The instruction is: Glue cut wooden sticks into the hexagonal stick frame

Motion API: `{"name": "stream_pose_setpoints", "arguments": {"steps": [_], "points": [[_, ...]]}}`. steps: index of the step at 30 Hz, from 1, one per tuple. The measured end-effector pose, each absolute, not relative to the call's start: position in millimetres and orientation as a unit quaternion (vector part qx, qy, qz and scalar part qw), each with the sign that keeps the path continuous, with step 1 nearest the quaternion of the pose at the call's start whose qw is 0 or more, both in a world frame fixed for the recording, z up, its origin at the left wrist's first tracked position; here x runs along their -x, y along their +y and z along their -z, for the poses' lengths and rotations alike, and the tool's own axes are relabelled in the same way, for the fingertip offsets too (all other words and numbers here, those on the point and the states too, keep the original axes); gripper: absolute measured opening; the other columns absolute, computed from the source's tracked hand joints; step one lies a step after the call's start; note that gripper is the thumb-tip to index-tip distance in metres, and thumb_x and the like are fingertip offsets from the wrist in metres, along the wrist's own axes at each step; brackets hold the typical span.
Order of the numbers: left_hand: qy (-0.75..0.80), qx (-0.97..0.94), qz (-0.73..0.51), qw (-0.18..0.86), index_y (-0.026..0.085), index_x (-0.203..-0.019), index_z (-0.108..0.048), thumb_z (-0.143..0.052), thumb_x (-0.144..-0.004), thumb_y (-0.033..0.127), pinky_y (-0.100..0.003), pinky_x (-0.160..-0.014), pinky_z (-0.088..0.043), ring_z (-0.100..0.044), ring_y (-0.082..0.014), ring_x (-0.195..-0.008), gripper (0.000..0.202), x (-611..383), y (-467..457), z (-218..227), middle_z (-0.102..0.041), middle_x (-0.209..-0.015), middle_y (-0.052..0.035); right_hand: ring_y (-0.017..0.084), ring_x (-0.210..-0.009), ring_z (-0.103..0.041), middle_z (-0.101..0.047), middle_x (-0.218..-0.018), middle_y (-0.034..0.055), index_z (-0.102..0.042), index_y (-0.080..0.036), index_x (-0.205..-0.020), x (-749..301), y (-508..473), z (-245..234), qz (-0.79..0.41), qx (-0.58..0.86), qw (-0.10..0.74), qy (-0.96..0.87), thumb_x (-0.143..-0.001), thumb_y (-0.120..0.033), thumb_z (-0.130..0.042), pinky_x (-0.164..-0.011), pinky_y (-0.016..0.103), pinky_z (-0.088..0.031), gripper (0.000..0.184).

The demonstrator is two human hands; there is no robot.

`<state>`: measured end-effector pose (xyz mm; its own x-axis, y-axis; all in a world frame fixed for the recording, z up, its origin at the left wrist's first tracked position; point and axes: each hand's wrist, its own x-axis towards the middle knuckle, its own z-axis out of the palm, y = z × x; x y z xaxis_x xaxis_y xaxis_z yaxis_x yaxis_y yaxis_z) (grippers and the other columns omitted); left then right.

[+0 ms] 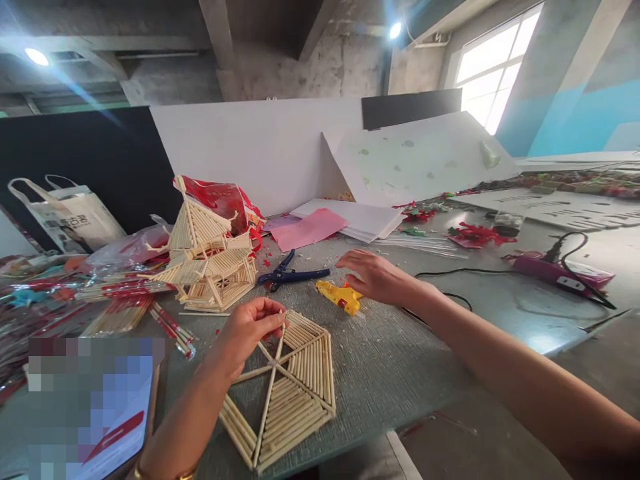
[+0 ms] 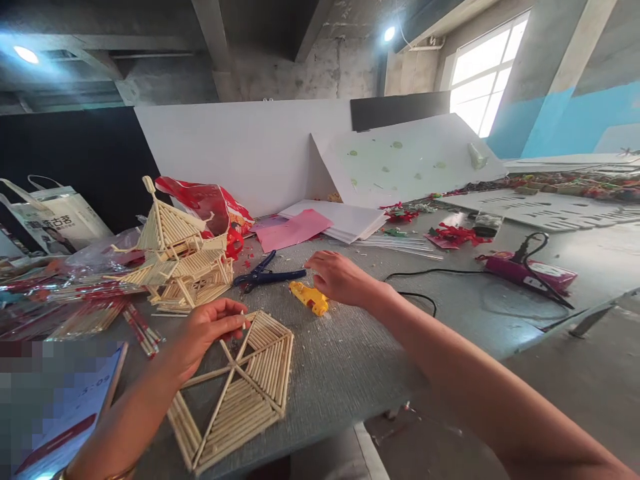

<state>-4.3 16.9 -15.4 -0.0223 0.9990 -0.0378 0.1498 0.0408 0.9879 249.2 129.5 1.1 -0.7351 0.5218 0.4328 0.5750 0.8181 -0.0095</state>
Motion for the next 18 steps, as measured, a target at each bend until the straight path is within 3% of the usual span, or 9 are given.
{"name": "stream_pose_setpoints", "arguments": {"steps": [3, 8, 12, 18], "points": [[0.541, -0.514, -0.468, 0.474, 0.013, -0.080, -0.058, -0.067, -0.066, 0.027, -0.021, -0.056, -0.040, -0.054, -0.0083, -0.057, 0.021, 3.3, 17.3, 15.1, -0.066, -0.072, -0.0036, 0.018, -0.091, -0.054, -0.061, -0.093, 0.0100, -0.061, -0.011, -0.098, -237.3, 121.2, 1.0, 0.060, 0.264, 0.247, -0.930, -0.082, -0.011, -0.041, -0.084, 0.034, -0.042, 0.025], [0.537, -0.509, -0.517, 0.430, 0.014, -0.080, -0.058, -0.067, -0.066, 0.028, -0.022, -0.058, -0.043, -0.055, -0.0097, -0.058, 0.022, 6.6, 17.0, 12.1, -0.063, -0.070, -0.0011, 0.015, -0.087, -0.052, -0.059, -0.092, 0.0078, -0.061, -0.013, -0.096, -220.7, 95.6, 7.9, 0.042, 0.165, 0.221, -0.960, -0.083, -0.012, -0.044, -0.080, 0.032, -0.043, 0.022], [0.550, -0.548, -0.530, 0.342, 0.017, -0.082, -0.058, -0.062, -0.070, 0.030, -0.025, -0.063, -0.046, -0.058, -0.0122, -0.062, 0.018, 10.9, 13.9, 10.7, -0.064, -0.071, -0.0008, 0.015, -0.090, -0.050, -0.058, -0.097, 0.0080, -0.059, -0.013, -0.100, -209.4, 74.4, 12.7, 0.038, 0.117, 0.179, -0.976, -0.081, -0.008, -0.044, -0.080, 0.030, -0.041, 0.025], [0.596, -0.651, -0.433, 0.185, 0.023, -0.077, -0.061, -0.059, -0.071, 0.030, -0.027, -0.062, -0.045, -0.060, -0.0166, -0.064, 0.010, 9.3, -5.1, 4.5, -0.066, -0.069, -0.0007, 0.017, -0.088, -0.048, -0.057, -0.101, 0.0092, -0.057, -0.015, -0.106, -186.1, 64.7, 15.6, 0.076, 0.077, 0.136, -0.985, -0.081, -0.007, -0.042, -0.076, 0.032, -0.041, 0.030]]}}
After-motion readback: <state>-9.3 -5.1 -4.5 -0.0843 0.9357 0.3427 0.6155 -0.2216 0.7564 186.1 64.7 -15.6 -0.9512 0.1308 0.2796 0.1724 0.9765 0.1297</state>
